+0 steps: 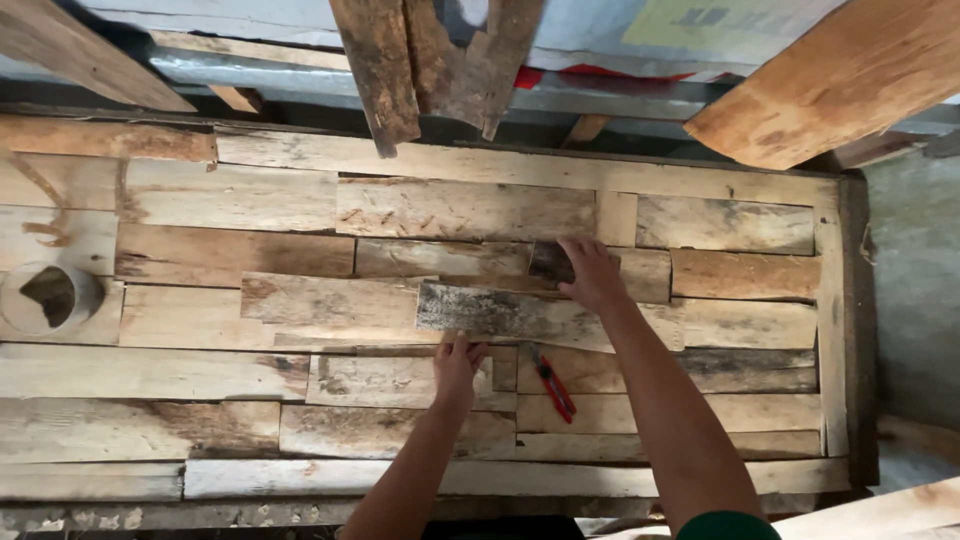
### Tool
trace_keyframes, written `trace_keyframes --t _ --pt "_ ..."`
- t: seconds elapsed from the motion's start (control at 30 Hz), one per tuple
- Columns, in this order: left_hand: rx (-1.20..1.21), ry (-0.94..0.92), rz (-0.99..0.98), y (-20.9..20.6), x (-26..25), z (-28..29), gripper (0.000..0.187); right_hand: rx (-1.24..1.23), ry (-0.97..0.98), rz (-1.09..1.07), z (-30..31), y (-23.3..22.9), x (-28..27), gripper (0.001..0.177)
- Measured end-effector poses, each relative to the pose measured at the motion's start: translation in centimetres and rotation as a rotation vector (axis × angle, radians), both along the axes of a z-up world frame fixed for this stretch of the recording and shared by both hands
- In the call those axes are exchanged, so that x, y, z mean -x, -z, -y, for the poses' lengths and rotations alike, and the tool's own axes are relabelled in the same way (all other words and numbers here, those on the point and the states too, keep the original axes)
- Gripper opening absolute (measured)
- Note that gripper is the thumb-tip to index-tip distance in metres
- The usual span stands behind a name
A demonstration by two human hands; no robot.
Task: Arranging and fitting thin wood planks onto a wooden base.
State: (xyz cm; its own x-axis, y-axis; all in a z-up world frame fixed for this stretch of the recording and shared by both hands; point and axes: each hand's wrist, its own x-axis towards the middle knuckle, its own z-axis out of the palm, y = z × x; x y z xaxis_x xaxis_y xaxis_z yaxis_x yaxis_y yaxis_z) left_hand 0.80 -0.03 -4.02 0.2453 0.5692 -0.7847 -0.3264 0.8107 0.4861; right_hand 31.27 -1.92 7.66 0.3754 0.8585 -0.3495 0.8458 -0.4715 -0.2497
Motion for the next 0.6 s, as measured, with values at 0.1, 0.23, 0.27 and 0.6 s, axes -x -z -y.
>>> trace_keyframes --t 0.1,0.23,0.27,0.6 --pt "0.019 -0.029 0.06 1.2 0.1 0.3 0.02 -0.02 -0.038 0.077 -0.5 0.2 -0.6 0.099" --pt "0.024 -0.015 0.034 -1.5 0.2 0.1 0.021 -0.049 -0.091 0.073 -1.9 -3.8 2.6 0.102" --pt "0.031 -0.013 0.019 -2.1 0.1 0.0 0.022 -0.022 -0.117 -0.013 -2.4 -4.3 3.9 0.102" --pt "0.024 -0.017 -0.005 -2.2 -0.3 -0.1 0.023 -0.059 -0.335 -0.209 -3.7 3.2 7.8 0.089"
